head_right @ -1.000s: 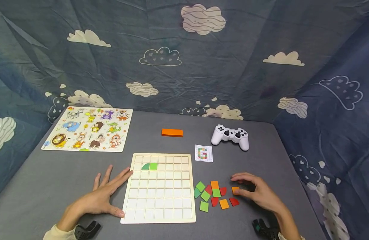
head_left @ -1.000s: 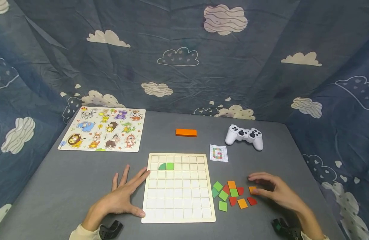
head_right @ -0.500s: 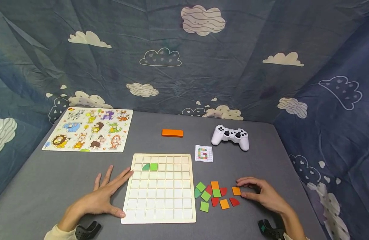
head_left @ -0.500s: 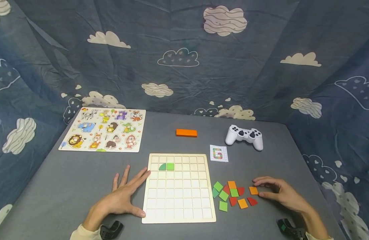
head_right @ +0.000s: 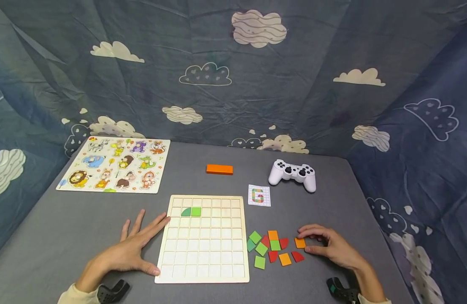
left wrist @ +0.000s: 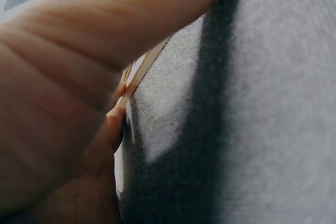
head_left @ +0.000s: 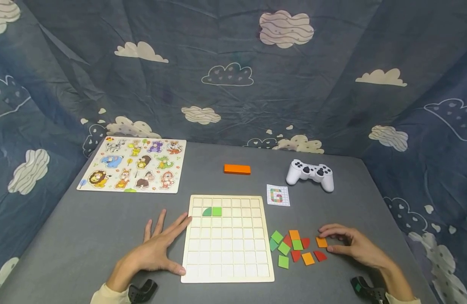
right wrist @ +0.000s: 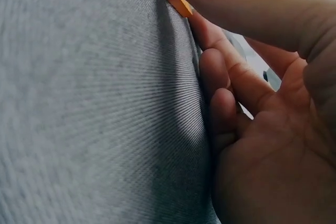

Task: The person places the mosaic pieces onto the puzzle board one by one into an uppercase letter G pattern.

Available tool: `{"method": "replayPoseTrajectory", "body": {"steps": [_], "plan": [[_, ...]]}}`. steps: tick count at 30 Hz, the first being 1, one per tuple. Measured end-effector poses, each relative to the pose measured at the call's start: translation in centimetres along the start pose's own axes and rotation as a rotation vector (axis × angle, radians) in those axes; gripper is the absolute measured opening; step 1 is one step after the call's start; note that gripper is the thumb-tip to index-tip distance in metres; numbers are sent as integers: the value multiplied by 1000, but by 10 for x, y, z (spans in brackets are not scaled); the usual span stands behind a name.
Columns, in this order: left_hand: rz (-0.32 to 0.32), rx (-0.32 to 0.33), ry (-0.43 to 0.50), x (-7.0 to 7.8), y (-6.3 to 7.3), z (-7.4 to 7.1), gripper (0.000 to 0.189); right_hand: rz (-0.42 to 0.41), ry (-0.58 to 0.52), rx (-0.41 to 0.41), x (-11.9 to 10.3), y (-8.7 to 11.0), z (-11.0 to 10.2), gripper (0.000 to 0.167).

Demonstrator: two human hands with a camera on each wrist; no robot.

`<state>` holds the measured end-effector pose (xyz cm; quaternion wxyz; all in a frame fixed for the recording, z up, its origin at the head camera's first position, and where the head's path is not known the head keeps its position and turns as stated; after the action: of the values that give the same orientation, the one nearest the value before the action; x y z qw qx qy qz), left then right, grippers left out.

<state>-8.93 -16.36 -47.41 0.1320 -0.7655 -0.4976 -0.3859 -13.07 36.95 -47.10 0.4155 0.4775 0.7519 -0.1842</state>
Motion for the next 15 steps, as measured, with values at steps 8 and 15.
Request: {"method": "replayPoseTrajectory", "body": {"steps": [8,15], "plan": [[11,-18,-12,0,1,-1,126,-12,8,-2,1,-1,3,29],[13,-20,2,1,2,-1,124,-25,10,22,0,-2,5,25]]}}
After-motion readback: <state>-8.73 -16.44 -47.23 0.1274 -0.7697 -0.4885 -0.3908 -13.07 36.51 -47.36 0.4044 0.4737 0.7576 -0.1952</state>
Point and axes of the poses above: each hand's wrist, its own y-axis away from the middle knuckle, its own z-axis out of the palm, x = y × z, the point moved 4 cm from there along -y, towards the middle knuckle
